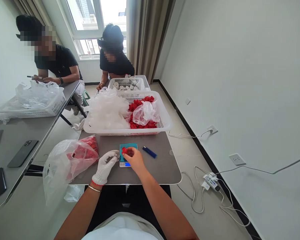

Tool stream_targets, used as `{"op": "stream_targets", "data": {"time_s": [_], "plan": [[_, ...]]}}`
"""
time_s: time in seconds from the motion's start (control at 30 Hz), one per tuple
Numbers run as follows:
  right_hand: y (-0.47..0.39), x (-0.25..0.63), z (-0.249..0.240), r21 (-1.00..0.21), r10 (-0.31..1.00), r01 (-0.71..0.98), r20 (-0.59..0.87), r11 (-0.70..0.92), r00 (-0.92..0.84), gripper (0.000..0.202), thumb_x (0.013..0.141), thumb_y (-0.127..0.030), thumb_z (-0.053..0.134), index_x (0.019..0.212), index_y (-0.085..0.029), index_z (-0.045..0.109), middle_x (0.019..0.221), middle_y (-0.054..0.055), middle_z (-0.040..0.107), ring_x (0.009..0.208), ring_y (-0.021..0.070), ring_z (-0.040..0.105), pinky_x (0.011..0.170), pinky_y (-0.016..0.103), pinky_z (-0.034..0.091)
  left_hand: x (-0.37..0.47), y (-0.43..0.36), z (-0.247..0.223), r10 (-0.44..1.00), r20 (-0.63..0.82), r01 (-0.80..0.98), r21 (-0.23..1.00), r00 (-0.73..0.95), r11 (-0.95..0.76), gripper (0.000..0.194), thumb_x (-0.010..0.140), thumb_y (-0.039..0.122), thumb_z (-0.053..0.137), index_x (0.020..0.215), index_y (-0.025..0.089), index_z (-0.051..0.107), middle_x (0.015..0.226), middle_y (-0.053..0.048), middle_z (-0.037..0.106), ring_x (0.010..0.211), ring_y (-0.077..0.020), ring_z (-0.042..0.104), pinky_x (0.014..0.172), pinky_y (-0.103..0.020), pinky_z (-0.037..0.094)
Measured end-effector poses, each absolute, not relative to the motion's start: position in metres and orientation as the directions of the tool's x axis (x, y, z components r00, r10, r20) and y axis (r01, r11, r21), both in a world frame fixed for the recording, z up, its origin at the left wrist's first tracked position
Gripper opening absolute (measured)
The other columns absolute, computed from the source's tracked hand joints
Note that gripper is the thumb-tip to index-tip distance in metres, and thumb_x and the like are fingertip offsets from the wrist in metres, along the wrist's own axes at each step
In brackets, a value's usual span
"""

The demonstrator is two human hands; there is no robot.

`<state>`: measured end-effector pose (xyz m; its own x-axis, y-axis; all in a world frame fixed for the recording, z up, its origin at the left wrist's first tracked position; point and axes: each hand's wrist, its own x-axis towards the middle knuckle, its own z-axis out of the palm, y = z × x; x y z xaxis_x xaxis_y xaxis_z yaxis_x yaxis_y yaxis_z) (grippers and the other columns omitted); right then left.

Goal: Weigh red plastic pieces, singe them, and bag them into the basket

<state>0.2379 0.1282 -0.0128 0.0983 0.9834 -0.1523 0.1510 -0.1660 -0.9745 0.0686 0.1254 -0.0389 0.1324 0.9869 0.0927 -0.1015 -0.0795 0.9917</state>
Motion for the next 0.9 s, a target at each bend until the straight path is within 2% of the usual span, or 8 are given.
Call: {"op": "stream_targets", "data": {"time_s": [0.1,0.27,0.37,0.5,0.63,0.77,0.83,0.9], "plan": [[0.131,0.237,-0.013,-0.942,0.943,-0.043,-0.333,-0.333,-0.009,0.035,0.065,-0.042,0.073,0.086,-0.015,0.067,0.078,0.006,0.071,0.07,0.0183,0.064,0.064,0.03,0.048,0.067,0.127,-0.038,0.963,0.198,0.026,0.978,0.181,-0.206,0.02,0.085,0.032,0.067,0.099,0.02,0.075,0.117,-0.012,0.07,0.109,-0.0258,0.066,0.092,-0.041,0.055],[0.129,0.226,-0.011,-0.912,0.92,-0.123,-0.39,-0.391,-0.034,0.041,0.055,-0.047,0.082,0.078,-0.016,0.068,0.068,0.002,0.068,0.06,0.013,0.057,0.055,0.025,0.04,0.067,0.128,-0.047,0.964,0.221,0.053,0.972,0.146,-0.231,0.024,0.081,0.03,0.072,0.102,0.021,0.075,0.111,-0.011,0.073,0.103,-0.0249,0.068,0.09,-0.04,0.057],[0.127,0.218,-0.009,-0.861,0.885,-0.212,-0.464,-0.462,-0.044,0.044,0.054,-0.052,0.082,0.073,-0.016,0.066,0.059,-0.002,0.059,0.049,0.0069,0.043,0.048,0.022,0.029,0.066,0.127,-0.05,0.986,0.162,-0.008,0.987,0.045,-0.161,0.023,0.078,0.031,0.074,0.097,0.018,0.074,0.102,-0.01,0.074,0.093,-0.0236,0.07,0.081,-0.038,0.06],[0.125,0.214,-0.008,-0.818,0.863,-0.277,-0.494,-0.503,-0.108,0.044,0.058,-0.053,0.08,0.074,-0.015,0.067,0.056,-0.005,0.051,0.05,0.0057,0.038,0.049,0.022,0.027,0.064,0.126,-0.047,0.998,0.043,-0.158,0.987,0.049,-0.035,0.021,0.076,0.032,0.076,0.087,0.015,0.069,0.095,-0.008,0.072,0.079,-0.0191,0.069,0.067,-0.032,0.06],[0.126,0.216,-0.008,-0.903,0.905,-0.117,-0.393,-0.413,-0.164,0.042,0.061,-0.05,0.08,0.082,-0.015,0.071,0.069,0.0,0.063,0.061,0.0103,0.052,0.058,0.025,0.036,0.063,0.128,-0.047,0.997,0.046,-0.182,0.983,0.056,-0.035,0.022,0.071,0.028,0.08,0.085,0.016,0.067,0.093,-0.005,0.07,0.08,-0.0174,0.068,0.067,-0.029,0.06],[0.129,0.223,-0.006,-0.976,0.962,0.119,-0.2,-0.18,-0.187,0.033,0.075,-0.041,0.072,0.097,-0.017,0.072,0.085,0.004,0.07,0.075,0.0169,0.061,0.07,0.031,0.045,0.063,0.129,-0.047,0.997,0.017,-0.198,0.98,0.07,-0.003,0.023,0.075,0.033,0.076,0.091,0.016,0.072,0.101,-0.009,0.072,0.084,-0.0208,0.07,0.065,-0.03,0.06],[0.13,0.228,-0.002,-0.934,0.987,0.357,-0.057,0.0,-0.148,0.024,0.081,-0.031,0.067,0.101,-0.018,0.071,0.089,0.006,0.069,0.081,0.019,0.061,0.074,0.033,0.047,0.063,0.128,-0.047,0.997,0.001,-0.227,0.974,0.072,0.015,0.028,0.081,0.036,0.07,0.101,0.016,0.073,0.105,-0.011,0.073,0.086,-0.0217,0.071,0.069,-0.032,0.061],[0.131,0.232,0.004,-0.802,0.982,0.574,0.082,0.166,-0.169,0.021,0.085,-0.021,0.063,0.105,-0.017,0.07,0.096,0.008,0.068,0.09,0.021,0.062,0.082,0.035,0.049,0.063,0.128,-0.047,0.998,0.016,-0.257,0.966,0.058,-0.001,0.033,0.087,0.039,0.063,0.111,0.017,0.071,0.11,-0.012,0.072,0.088,-0.0219,0.071,0.073,-0.035,0.061]]}}
